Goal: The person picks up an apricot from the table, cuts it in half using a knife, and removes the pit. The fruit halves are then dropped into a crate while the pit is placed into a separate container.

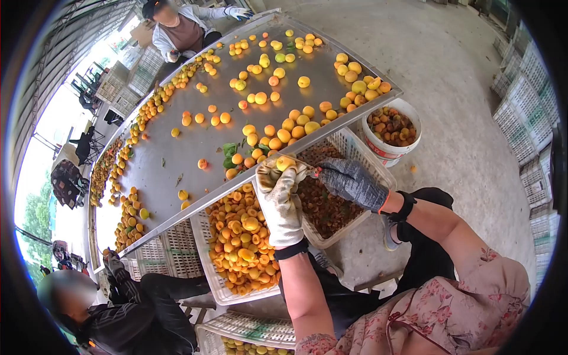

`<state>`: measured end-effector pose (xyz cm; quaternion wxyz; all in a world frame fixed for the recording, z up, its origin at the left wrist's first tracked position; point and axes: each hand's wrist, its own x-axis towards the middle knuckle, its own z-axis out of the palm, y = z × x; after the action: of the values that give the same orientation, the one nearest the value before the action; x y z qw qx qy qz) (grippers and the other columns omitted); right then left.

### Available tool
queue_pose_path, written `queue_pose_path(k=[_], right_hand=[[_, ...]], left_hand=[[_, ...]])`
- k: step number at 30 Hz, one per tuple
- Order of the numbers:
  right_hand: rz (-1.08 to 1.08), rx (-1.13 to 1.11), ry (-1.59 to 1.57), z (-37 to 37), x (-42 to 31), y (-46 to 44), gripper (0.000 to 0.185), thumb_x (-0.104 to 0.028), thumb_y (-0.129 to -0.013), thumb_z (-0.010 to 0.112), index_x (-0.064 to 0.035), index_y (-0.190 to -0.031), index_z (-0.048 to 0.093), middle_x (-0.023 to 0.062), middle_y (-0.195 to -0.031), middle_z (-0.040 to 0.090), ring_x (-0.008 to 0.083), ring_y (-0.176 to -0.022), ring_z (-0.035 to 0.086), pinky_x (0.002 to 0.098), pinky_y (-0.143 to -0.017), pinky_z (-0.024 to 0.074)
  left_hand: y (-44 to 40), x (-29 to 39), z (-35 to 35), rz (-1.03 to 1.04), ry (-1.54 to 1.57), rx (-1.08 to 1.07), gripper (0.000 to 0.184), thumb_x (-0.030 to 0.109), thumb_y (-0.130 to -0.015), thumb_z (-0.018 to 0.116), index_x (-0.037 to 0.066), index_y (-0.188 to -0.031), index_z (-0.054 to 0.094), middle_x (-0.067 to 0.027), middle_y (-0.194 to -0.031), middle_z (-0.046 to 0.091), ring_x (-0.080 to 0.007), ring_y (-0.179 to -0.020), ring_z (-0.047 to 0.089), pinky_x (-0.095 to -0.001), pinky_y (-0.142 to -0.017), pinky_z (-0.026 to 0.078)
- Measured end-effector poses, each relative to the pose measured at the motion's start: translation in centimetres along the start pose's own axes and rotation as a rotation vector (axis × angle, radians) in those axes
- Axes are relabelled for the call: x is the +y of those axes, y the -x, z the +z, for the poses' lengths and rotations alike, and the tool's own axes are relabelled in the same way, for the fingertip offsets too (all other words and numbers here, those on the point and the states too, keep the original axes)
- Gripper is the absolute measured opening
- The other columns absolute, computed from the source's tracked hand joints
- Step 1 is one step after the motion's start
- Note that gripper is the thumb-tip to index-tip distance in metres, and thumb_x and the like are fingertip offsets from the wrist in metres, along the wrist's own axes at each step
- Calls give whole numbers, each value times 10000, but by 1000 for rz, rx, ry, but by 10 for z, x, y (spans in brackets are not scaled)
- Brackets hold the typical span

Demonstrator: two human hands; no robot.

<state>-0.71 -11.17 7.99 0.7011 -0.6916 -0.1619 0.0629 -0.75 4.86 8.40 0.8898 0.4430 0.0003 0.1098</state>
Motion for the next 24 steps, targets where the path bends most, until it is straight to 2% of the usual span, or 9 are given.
queue_pose_path(k=[2,4,7,8,10,13,17,19,24], right_hand=[[-18,-5,22,0,-2,1,229,-177,-898,582,18,-1015,607,53,-683,581,100,-602,530,269,-546,434],[-7,8,-39,0,-1,4,220,-160,-889,592,18,-1017,606,67,-692,593,113,-605,539,277,-552,441],[-98,3,150,0,-5,8,211,-140,-873,609,20,-1012,607,86,-710,606,126,-620,555,286,-565,451],[-98,3,152,1,-4,8,211,-140,-873,609,20,-1012,607,86,-710,606,126,-620,555,286,-565,451],[-205,10,201,2,-1,9,205,-126,-858,624,25,-996,611,112,-738,622,165,-633,583,295,-578,462],[-159,0,179,2,-5,11,200,-123,-852,627,30,-980,615,143,-782,637,226,-673,611,316,-601,468],[-198,19,263,6,-2,9,200,-125,-854,620,32,-979,614,171,-830,643,292,-730,622,346,-630,471],[2,4,139,12,-12,10,205,-146,-862,609,30,-967,616,186,-853,639,325,-779,619,371,-650,470],[-89,63,274,15,-5,6,226,-195,-866,604,17,-943,619,193,-826,630,353,-768,605,386,-637,468]], left_hand=[[0,-1,-4,3,6,8,227,-8,-819,584,26,-1040,540,-56,-927,624,-105,-759,617,-185,-657,484],[-1,-2,-9,13,34,-45,269,-21,-833,564,-1,-1095,508,-115,-988,595,-217,-824,632,-297,-729,571],[-1,-3,-12,21,33,-41,265,-26,-827,570,-7,-1085,514,-122,-997,597,-235,-854,634,-305,-738,572],[0,-1,-9,21,35,-41,265,-26,-827,570,-7,-1085,514,-122,-997,597,-235,-854,634,-305,-738,572],[3,4,-1,23,33,13,203,-32,-806,580,12,-1002,556,-62,-904,623,-109,-748,612,-197,-651,485],[4,5,-3,15,31,-4,206,-30,-806,582,5,-1007,554,-80,-912,626,-135,-764,625,-217,-674,502],[7,6,-1,14,8,-15,212,-25,-806,583,-1,-1015,549,-92,-912,627,-165,-777,635,-252,-710,516],[8,3,-2,30,-19,-30,174,-7,-823,590,-2,-989,535,-137,-935,618,-231,-795,649,-307,-748,562],[4,-4,0,68,-49,-11,169,12,-842,575,2,-1006,536,-109,-992,606,-217,-878,630,-328,-808,527]])
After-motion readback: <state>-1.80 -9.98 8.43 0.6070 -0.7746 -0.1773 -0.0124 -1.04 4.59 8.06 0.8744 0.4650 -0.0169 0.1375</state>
